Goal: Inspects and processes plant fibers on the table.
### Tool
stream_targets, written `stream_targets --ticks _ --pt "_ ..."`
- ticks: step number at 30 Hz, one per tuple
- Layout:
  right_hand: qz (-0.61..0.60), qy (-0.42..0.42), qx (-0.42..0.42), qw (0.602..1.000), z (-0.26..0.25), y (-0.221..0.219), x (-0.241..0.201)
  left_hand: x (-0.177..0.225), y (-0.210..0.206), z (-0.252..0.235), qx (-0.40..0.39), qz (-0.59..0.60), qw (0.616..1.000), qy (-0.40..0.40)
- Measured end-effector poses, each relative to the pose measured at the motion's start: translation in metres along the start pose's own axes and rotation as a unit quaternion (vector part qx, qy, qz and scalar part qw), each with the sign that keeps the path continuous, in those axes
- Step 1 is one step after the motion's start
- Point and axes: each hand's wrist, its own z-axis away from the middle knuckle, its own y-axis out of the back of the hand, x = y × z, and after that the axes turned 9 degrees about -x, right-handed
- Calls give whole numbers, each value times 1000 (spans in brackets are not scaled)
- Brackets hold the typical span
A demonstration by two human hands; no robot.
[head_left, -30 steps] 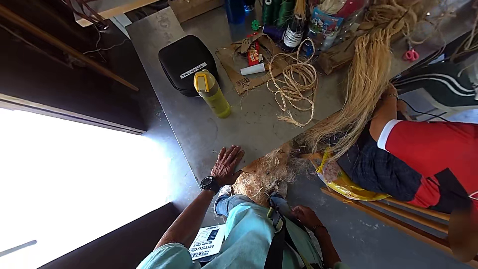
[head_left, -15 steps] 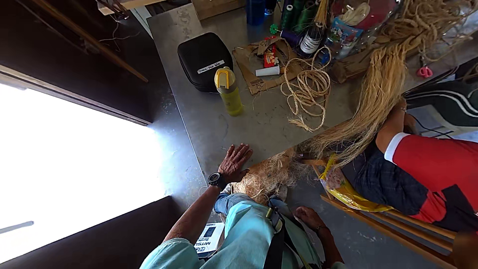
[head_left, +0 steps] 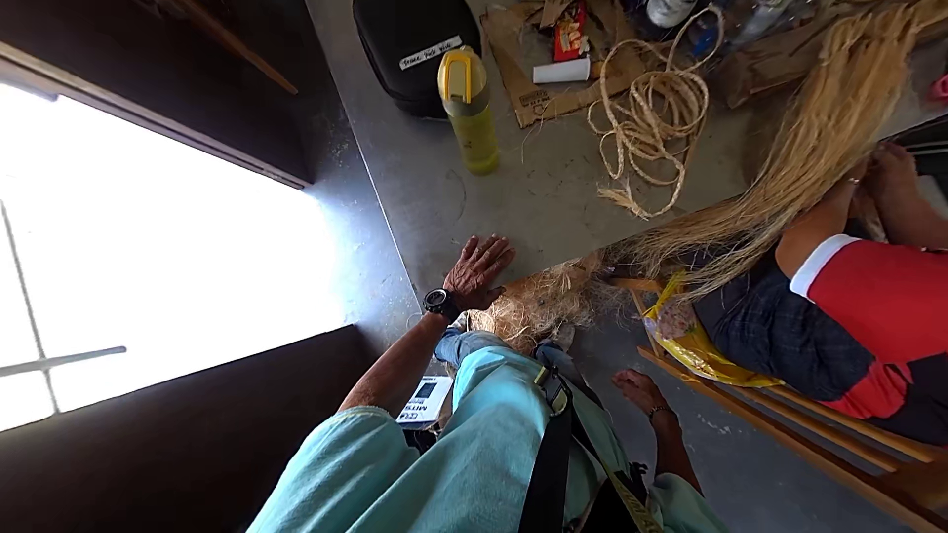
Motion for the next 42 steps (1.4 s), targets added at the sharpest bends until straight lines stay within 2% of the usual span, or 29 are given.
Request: stream_targets --ticks 9,19,24,28,37,42 --pt "4 21 -64 998 -12 -34 -17 1 -1 0 11 4 1000 1" --pt "8 7 -52 999 -13 -19 -17 -2 -1 -1 13 4 1000 3" --pt "-15 19 -45 999 -8 -22 -15 4 2 -4 -41 -20 998 38" --pt "-23 23 -45 998 -14 -27 -10 2 7 -5 -61 18 997 38" --pt "12 42 -69 997 -27 -22 -14 3 4 5 2 25 999 29" --pt "24 55 -47 997 -31 -25 -9 -1 0 -3 12 3 1000 3"
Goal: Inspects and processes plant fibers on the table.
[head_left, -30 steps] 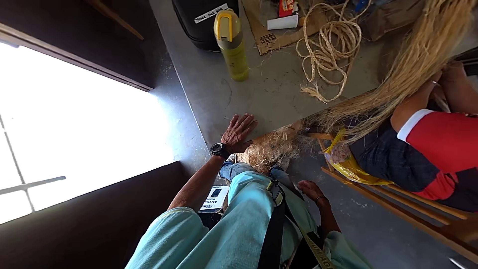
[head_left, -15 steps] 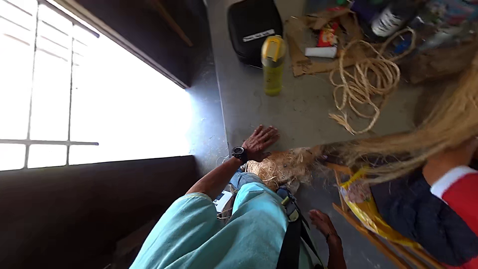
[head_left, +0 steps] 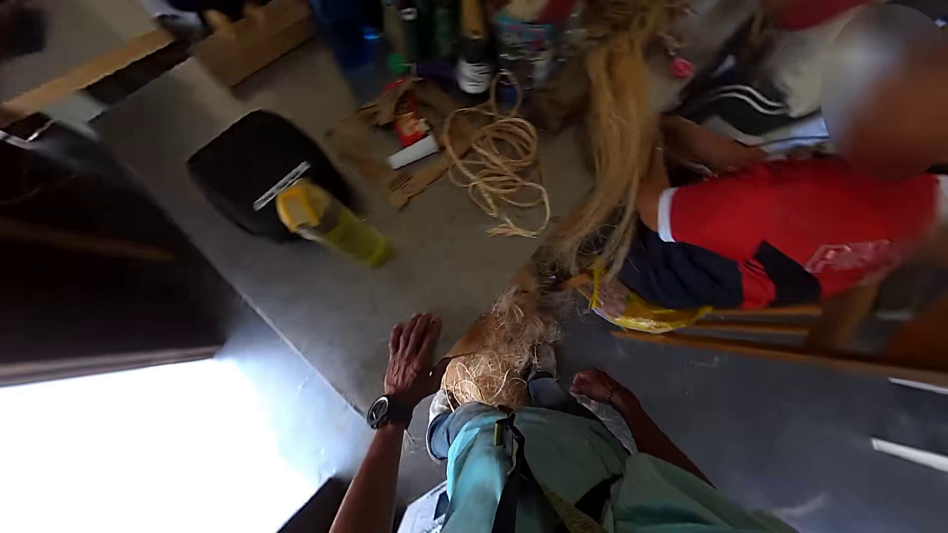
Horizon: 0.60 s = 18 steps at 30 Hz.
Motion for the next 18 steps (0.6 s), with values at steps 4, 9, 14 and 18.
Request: stream_targets --ticks 4,9,14,18 --pt "-11 -7 -12 1000 11 -4 -5 2 0 -1 21 -12 1000 -11" --pt "-25 -13 -2 1000 4 -13 13 1 -3 -2 29 -30 999 -13" --pt "-28 -10 1 1000 3 -12 18 1 -5 -1 41 -35 998 -17" --pt "-24 -4 7 1000 2 -12 20 0 -6 -2 43 -44 998 -18"
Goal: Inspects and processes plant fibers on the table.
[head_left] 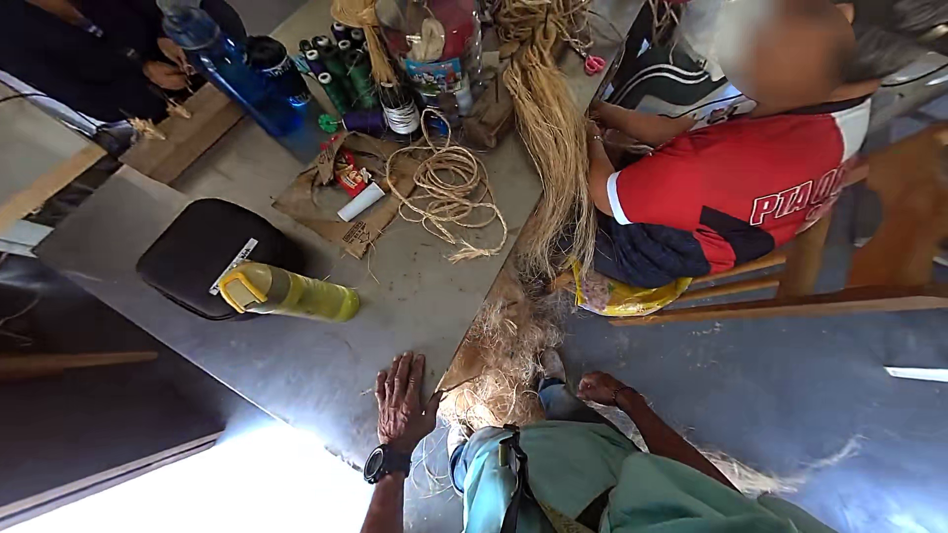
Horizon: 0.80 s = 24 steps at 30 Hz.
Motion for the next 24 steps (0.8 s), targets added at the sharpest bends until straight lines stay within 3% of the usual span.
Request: stream_targets --ticks 24 --pt "-45 -30 -11 998 19 -2 1 0 1 -1 16 -7 1000 -17"
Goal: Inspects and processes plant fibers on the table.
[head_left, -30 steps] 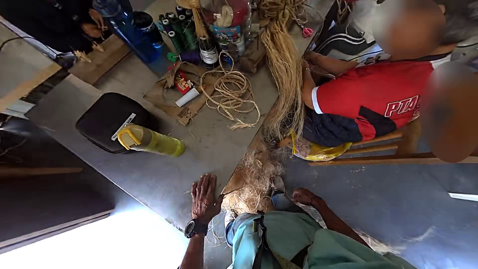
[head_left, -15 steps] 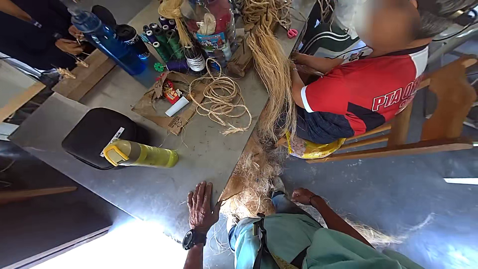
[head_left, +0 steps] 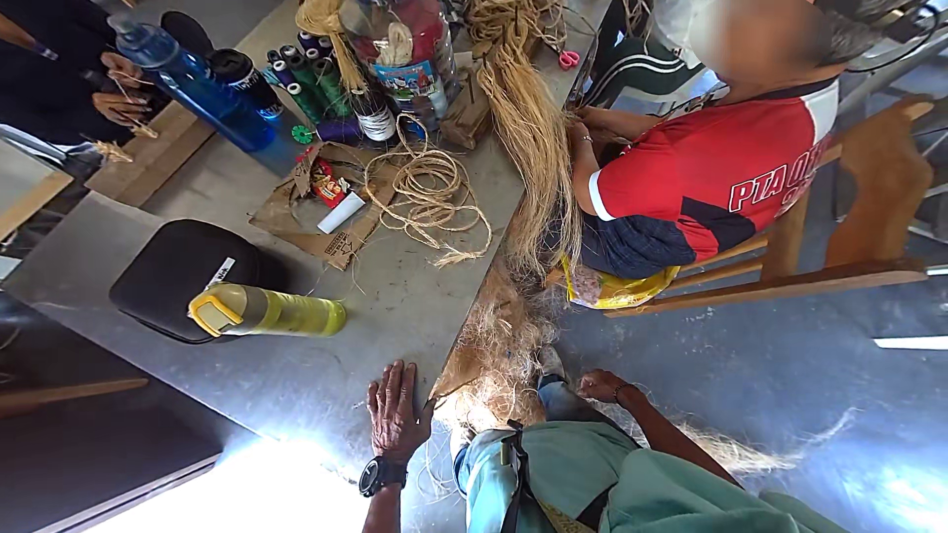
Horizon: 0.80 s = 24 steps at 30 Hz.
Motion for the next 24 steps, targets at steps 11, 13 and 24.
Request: stream_targets --ticks 11,13,24 --pt "-6 14 18 1000 -7 -5 11 -1 -1 1 -4 -2 1000 4" --pt "-4 12 18 1000 -8 -5 10 0 -1 1 -1 -3 1000 5" --pt "-5 6 -5 1000 8 -1 -5 0 0 1 -3 -9 1000 4"
